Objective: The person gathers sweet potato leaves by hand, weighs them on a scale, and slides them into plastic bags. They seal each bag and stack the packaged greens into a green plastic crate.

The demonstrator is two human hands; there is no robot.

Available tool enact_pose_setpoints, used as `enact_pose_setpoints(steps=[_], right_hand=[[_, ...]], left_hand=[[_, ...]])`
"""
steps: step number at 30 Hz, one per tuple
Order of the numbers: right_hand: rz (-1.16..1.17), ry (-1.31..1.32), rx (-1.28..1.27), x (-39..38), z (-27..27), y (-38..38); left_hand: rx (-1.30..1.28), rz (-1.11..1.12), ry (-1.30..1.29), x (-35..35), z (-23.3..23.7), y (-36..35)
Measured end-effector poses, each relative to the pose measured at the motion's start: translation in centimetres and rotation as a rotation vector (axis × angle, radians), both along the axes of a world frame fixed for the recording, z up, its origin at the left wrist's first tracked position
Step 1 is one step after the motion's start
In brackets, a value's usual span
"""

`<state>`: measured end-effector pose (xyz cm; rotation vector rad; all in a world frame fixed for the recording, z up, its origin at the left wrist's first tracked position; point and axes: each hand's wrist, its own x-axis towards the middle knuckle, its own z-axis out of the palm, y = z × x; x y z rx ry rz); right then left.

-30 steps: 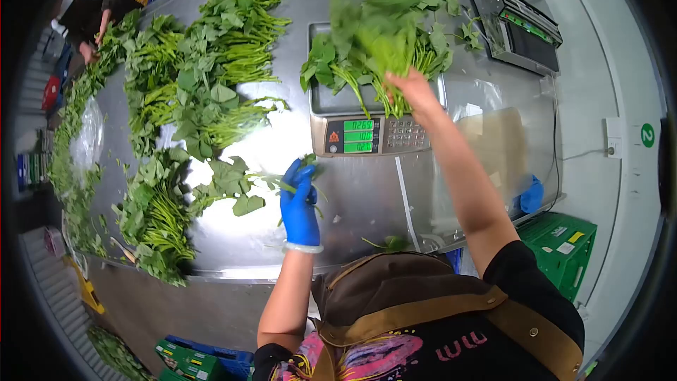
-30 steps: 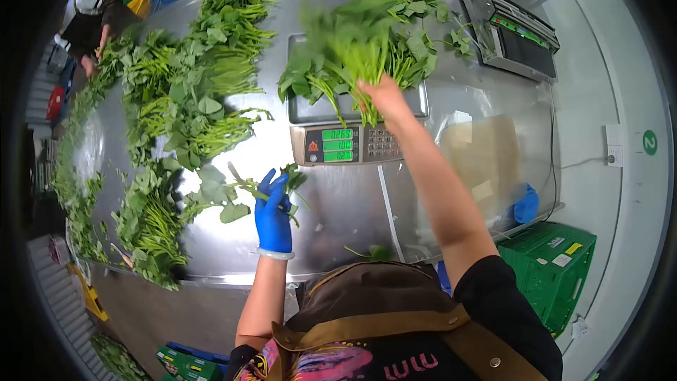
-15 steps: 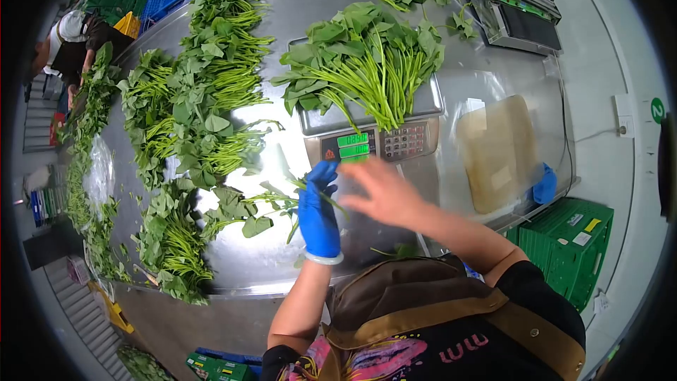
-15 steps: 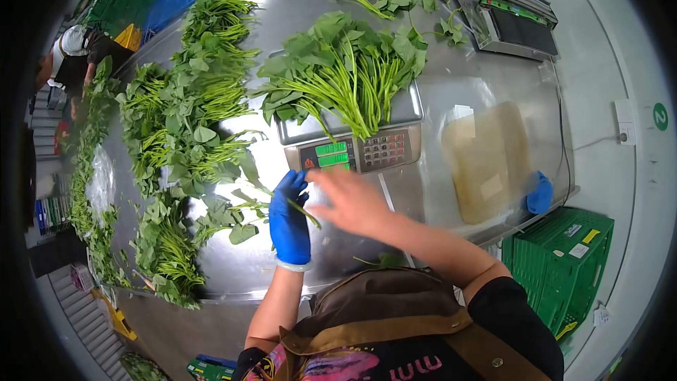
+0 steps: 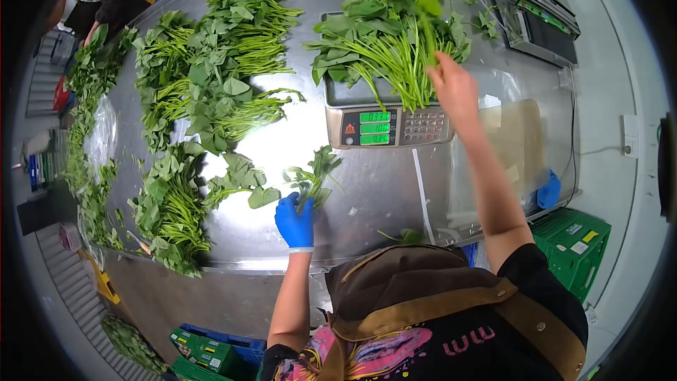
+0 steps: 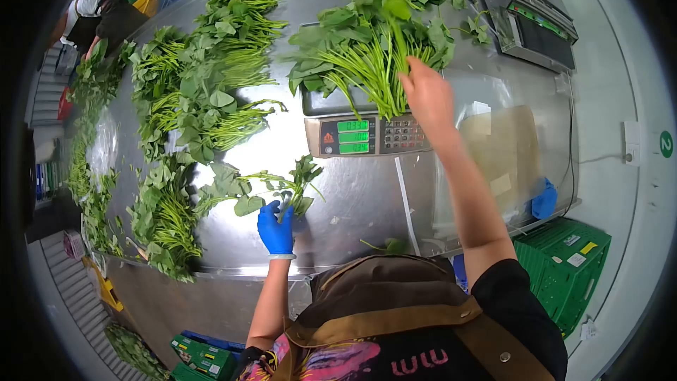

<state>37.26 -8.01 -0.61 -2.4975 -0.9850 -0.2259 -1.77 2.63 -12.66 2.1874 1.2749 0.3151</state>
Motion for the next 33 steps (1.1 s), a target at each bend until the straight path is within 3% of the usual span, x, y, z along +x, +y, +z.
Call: enact_pose_setpoints(steps=[1, 3, 5, 7, 9, 12, 13, 16, 22, 25, 26, 29, 33], right_hand=[[0.009, -0.066, 0.046, -0.2, -0.2, 0.1], [0.033, -0.197, 0.136, -1.0, -0.4, 0.3], [0.075, -0.006, 0.22, -3.3, 0.9, 0.7], [0.237, 0.06, 0.237, -6.6, 0.5, 1.1], [0.517, -0.053, 0.211, -9.2, -0.9, 1.8], [0.632, 0.18, 0.198, -13.9, -3.8, 2.2], [0.622, 0.318, 0.182, -15.6, -4.8, 2.5], [0.71, 0.481, -0.024, -19.7, -7.5, 4.4], [0.632, 0.348, -0.17, -23.7, -15.9, 11.1], [0.774, 0.383, -0.324, -23.5, -16.2, 12.2], [0.79, 0.518, -0.253, -23.4, -16.0, 12.0], [0.501, 1.882, 0.177, -21.6, -10.2, 10.3], [0.319, 1.93, 0.161, -20.9, -9.1, 6.4]], left_hand=[[0.119, -0.053, 0.085, -0.2, -0.4, -0.1], [0.122, -0.135, 0.153, -0.4, -2.1, -0.4], [0.073, -0.205, 0.214, -1.1, -3.4, -0.6], [0.14, -0.246, 0.02, -1.3, -4.0, -0.9], [-0.254, -0.136, -0.168, -1.2, -2.5, -1.7], [-0.602, 0.173, -0.481, -2.9, -2.0, -3.2], [-0.806, 0.418, -0.641, -2.9, 0.5, -3.1], [-0.651, 0.635, -0.777, -4.6, 1.3, -1.1], [-0.614, 0.594, -0.769, -5.3, 2.0, -0.6], [-0.651, 0.557, -0.734, -6.1, 0.9, -1.0], [-0.672, 0.556, -0.738, -6.4, 0.4, -1.1], [-0.912, 0.716, -1.003, -6.1, 0.2, -1.3], [-1.201, 0.575, -1.115, -4.0, -0.7, -1.4]])
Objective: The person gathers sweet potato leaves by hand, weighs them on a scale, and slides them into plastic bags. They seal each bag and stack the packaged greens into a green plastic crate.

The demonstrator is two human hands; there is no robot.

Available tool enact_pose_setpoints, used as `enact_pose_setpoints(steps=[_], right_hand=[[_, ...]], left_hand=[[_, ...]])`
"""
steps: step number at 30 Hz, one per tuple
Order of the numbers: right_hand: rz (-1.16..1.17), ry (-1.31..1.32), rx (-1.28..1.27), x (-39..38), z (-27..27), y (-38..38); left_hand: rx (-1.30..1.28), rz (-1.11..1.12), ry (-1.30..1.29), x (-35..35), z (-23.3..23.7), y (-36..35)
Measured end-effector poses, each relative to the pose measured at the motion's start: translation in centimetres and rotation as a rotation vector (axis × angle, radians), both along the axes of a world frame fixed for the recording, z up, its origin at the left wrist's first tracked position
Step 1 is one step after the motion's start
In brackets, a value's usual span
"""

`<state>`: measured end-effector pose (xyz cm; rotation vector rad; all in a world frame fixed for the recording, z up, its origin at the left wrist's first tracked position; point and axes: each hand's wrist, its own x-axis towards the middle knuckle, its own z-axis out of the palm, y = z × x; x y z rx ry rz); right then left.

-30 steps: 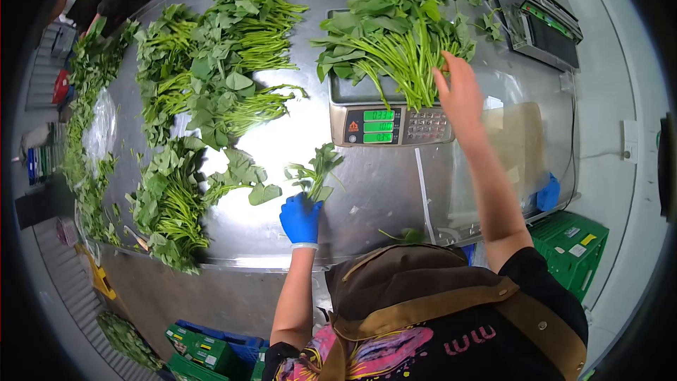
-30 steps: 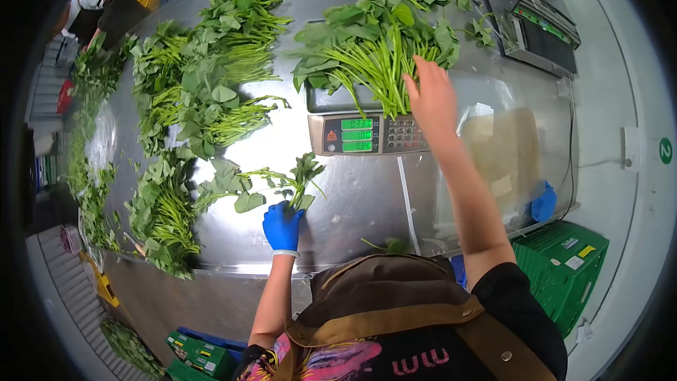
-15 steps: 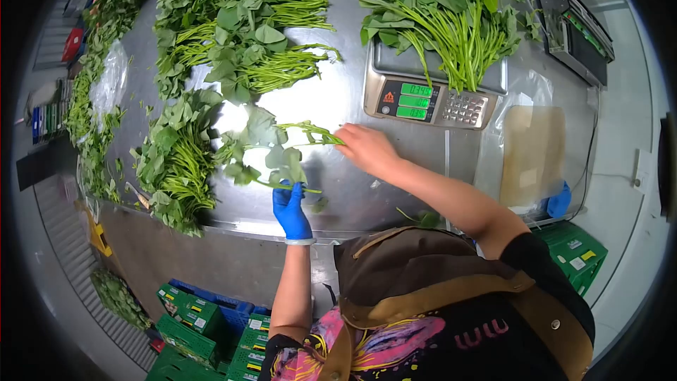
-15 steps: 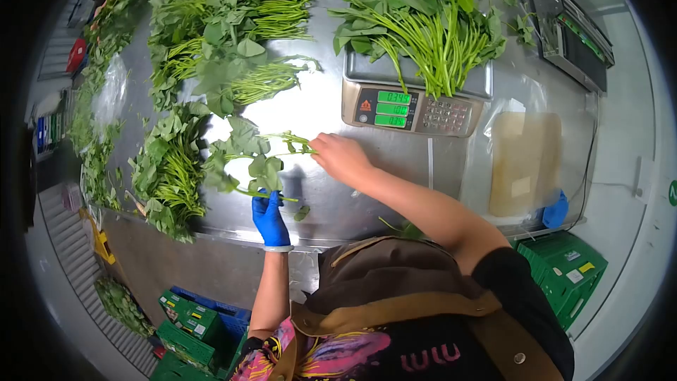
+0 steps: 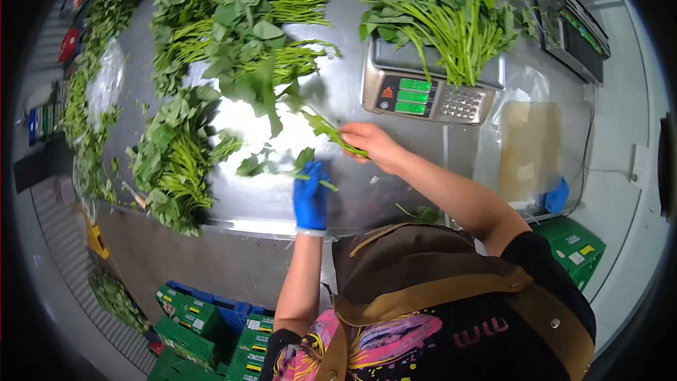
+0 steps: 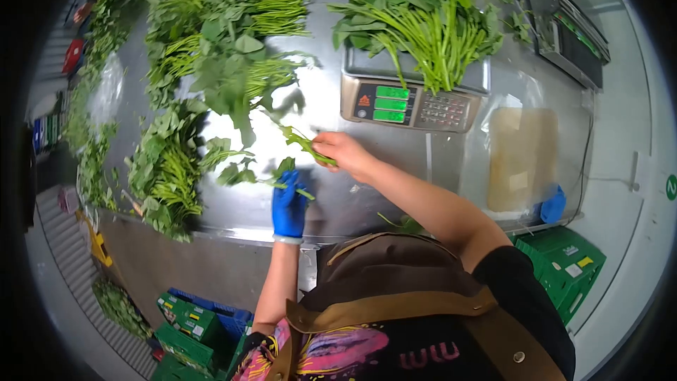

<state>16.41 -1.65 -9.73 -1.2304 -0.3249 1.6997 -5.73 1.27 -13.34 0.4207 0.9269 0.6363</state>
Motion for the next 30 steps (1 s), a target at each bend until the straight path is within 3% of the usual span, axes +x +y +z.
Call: enact_pose_setpoints(steps=[2, 5, 8, 11, 14, 17, 20, 24, 28, 30], right_hand=[[-0.002, 0.09, -0.006, -0.4, 0.5, -1.7], [0.091, -0.005, -0.111, -1.4, 1.2, -3.2], [0.042, -0.154, -0.16, -1.8, 1.6, -4.0], [0.113, -0.471, 0.076, -1.8, 3.5, -4.5], [0.24, -1.044, 0.293, -2.3, 4.9, -4.9], [0.163, -0.947, 0.188, -3.0, 4.9, -5.1], [-0.133, -0.768, 0.24, -4.4, 4.6, -5.8], [-0.269, -0.616, 0.27, -5.7, 4.8, -6.6], [-0.353, -0.518, 0.289, -4.9, 8.5, -7.7], [-0.333, -0.44, 0.303, -3.6, 9.4, -8.6]], left_hand=[[-0.097, -0.005, -0.116, 2.6, 1.4, -0.1], [-0.171, 0.014, -0.212, 4.7, 1.9, -0.6], [-0.05, -0.068, -0.236, 4.1, 0.8, -0.9], [0.096, -0.065, 0.019, 4.7, 3.2, -0.9], [0.219, -0.087, 0.14, 4.2, 3.6, -1.1], [0.244, -0.086, 0.251, 4.1, 5.2, -1.4], [0.222, 0.023, 0.215, 3.7, 4.7, -2.3], [0.06, 0.168, 0.091, 4.6, 7.2, -3.4], [0.153, 0.392, 0.065, 1.6, 2.6, -0.8], [0.103, 0.379, 0.265, -1.2, 2.2, 2.0]])
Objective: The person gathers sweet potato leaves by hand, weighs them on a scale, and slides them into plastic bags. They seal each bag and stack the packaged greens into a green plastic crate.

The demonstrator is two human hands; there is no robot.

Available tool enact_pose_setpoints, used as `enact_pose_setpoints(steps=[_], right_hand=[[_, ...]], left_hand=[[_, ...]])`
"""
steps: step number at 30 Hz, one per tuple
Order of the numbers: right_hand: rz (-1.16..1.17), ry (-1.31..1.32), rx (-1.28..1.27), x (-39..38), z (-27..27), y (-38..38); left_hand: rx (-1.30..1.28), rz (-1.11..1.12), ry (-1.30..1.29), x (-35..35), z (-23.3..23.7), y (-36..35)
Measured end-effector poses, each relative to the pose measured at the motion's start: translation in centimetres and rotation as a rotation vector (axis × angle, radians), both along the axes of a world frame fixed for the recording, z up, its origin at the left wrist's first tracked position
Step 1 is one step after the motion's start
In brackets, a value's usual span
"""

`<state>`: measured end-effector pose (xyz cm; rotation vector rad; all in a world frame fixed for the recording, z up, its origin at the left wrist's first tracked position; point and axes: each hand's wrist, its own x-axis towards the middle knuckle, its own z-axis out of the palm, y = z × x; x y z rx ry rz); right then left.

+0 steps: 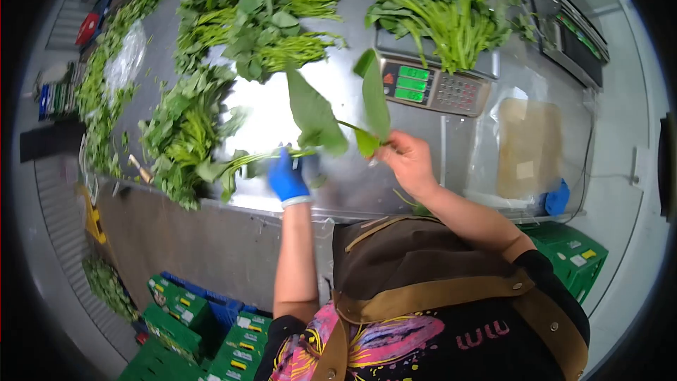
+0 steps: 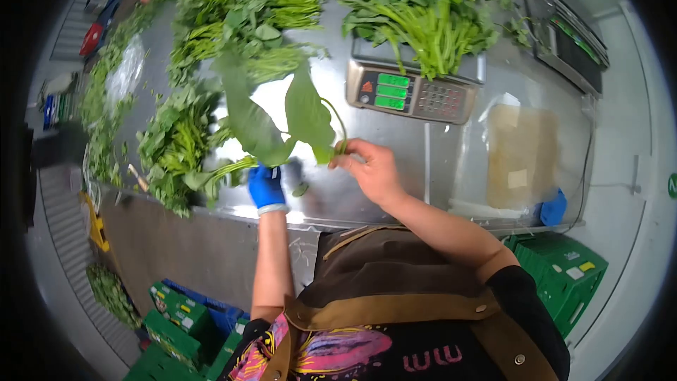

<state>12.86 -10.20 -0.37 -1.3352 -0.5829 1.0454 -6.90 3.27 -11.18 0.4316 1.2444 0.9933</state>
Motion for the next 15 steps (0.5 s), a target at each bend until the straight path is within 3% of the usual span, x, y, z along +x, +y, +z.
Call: enact_pose_setpoints(steps=[2, 4, 6, 8, 10, 12, 13, 15], right_hand=[[0.068, 0.04, 0.003, 1.4, 0.1, -2.2], [-0.04, 0.007, -0.015, 2.8, 0.2, -4.6], [-0.184, -0.051, -0.049, 5.0, 0.4, -7.0], [-0.364, -0.11, -0.099, 8.2, 0.5, -9.8], [-0.521, -0.28, -0.099, 13.1, 0.8, -12.4], [-0.669, -0.409, -0.139, 19.6, 1.0, -14.4], [-0.75, -0.457, -0.17, 23.2, 0.7, -15.0], [-0.672, -0.522, -0.203, 31.4, 1.5, -15.7]], left_hand=[[0.226, -0.322, 0.123, -3.0, -3.4, 2.4], [0.153, -0.359, -0.008, -1.9, -2.3, 5.3], [0.222, -0.542, 0.182, -2.6, -3.5, 7.8], [-0.049, -0.151, 0.34, -0.5, -1.6, 7.4], [0.26, -0.139, 0.416, -3.0, -7.5, 7.9], [0.494, -0.17, 0.555, 0.4, -5.5, 3.7], [0.476, -0.273, 0.604, 2.0, -4.5, 1.5], [0.696, -0.498, 0.661, 5.3, -5.3, -3.7]])
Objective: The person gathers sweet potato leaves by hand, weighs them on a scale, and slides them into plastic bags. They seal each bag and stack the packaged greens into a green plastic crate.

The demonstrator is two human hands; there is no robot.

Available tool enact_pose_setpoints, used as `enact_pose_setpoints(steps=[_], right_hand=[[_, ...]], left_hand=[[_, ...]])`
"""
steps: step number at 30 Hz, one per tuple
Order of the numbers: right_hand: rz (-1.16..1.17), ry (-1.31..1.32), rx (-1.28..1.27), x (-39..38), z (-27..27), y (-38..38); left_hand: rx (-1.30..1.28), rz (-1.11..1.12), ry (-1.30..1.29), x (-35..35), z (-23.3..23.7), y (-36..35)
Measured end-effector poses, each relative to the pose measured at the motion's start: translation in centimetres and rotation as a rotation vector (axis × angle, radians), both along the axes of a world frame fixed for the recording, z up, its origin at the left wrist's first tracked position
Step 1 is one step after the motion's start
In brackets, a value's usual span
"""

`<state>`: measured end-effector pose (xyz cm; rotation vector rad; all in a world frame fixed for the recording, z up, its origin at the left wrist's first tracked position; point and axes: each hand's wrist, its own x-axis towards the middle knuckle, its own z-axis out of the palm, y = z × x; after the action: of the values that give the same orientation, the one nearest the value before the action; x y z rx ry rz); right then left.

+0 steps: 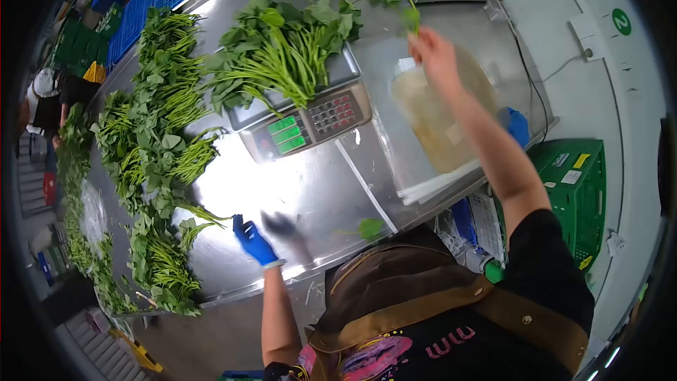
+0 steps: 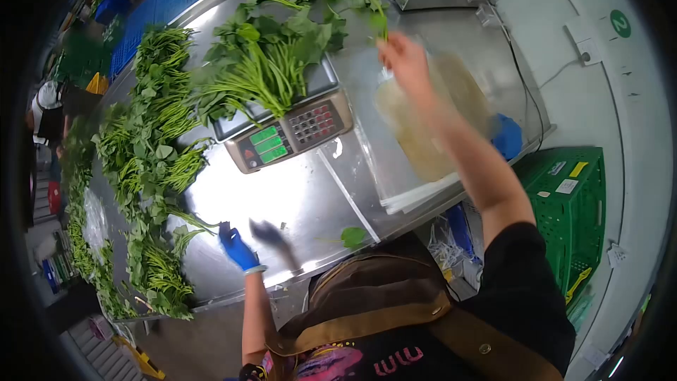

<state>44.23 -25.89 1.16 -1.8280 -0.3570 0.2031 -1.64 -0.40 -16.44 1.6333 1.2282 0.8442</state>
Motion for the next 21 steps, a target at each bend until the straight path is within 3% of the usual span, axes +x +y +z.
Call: enact_pose_setpoints(steps=[1, 2, 3, 5, 6, 7, 8, 9, 10, 12, 13, 17, 18, 20, 21], right_hand=[[0.082, 0.025, -0.046, 3.9, 0.0, -0.5], [0.069, -0.087, -0.127, 7.5, -1.2, -0.6], [0.063, -0.204, -0.203, 9.9, -2.2, -1.0], [0.098, -0.256, -0.434, 12.2, -2.5, -4.8], [0.114, -0.485, -0.525, 14.9, -6.2, -8.6], [0.153, -0.508, -0.823, 15.2, -6.5, -12.0], [0.126, -0.475, -0.895, 14.8, -8.0, -15.6], [0.127, -0.309, -0.942, 13.3, -7.3, -18.2], [0.127, -0.171, -1.055, 14.6, -10.8, -22.9], [0.037, -0.087, -1.152, 14.1, -15.7, -30.7], [0.03, -0.204, -1.193, 13.6, -18.0, -33.7], [0.009, 0.556, -0.704, 8.8, -15.4, -33.5], [0.016, 0.6, -0.663, 7.3, -13.6, -32.3], [0.015, 0.691, -0.584, 4.4, -10.3, -30.6], [-0.001, 0.463, -0.701, 3.8, -10.5, -31.3]], left_hand=[[-0.176, -0.15, 0.086, 1.6, 1.0, -3.1], [-0.3, -0.32, -0.047, 4.0, 2.1, -6.5], [-0.202, -0.471, 0.094, 6.2, 3.1, -9.7], [0.083, -0.898, 0.142, 10.5, 3.8, -14.6], [0.245, -1.048, 0.125, 13.0, 4.4, -16.7], [0.184, -1.148, 0.222, 15.1, 5.3, -18.8], [0.313, -1.205, 0.383, 16.1, 4.7, -21.0], [0.335, -1.224, 0.442, 17.2, 3.5, -22.6], [0.381, -1.21, 0.467, 18.0, 2.7, -23.5], [0.404, -1.193, 0.475, 19.2, 1.5, -24.0], [0.387, -1.19, 0.459, 19.6, 1.1, -23.6], [0.141, -1.148, 0.263, 20.5, 2.0, -20.5], [0.224, -0.994, 0.214, 20.9, 5.2, -19.5], [-0.105, -0.664, 0.092, 20.4, 5.1, -16.3], [-0.022, -0.525, 0.04, 20.7, 5.7, -14.3]])
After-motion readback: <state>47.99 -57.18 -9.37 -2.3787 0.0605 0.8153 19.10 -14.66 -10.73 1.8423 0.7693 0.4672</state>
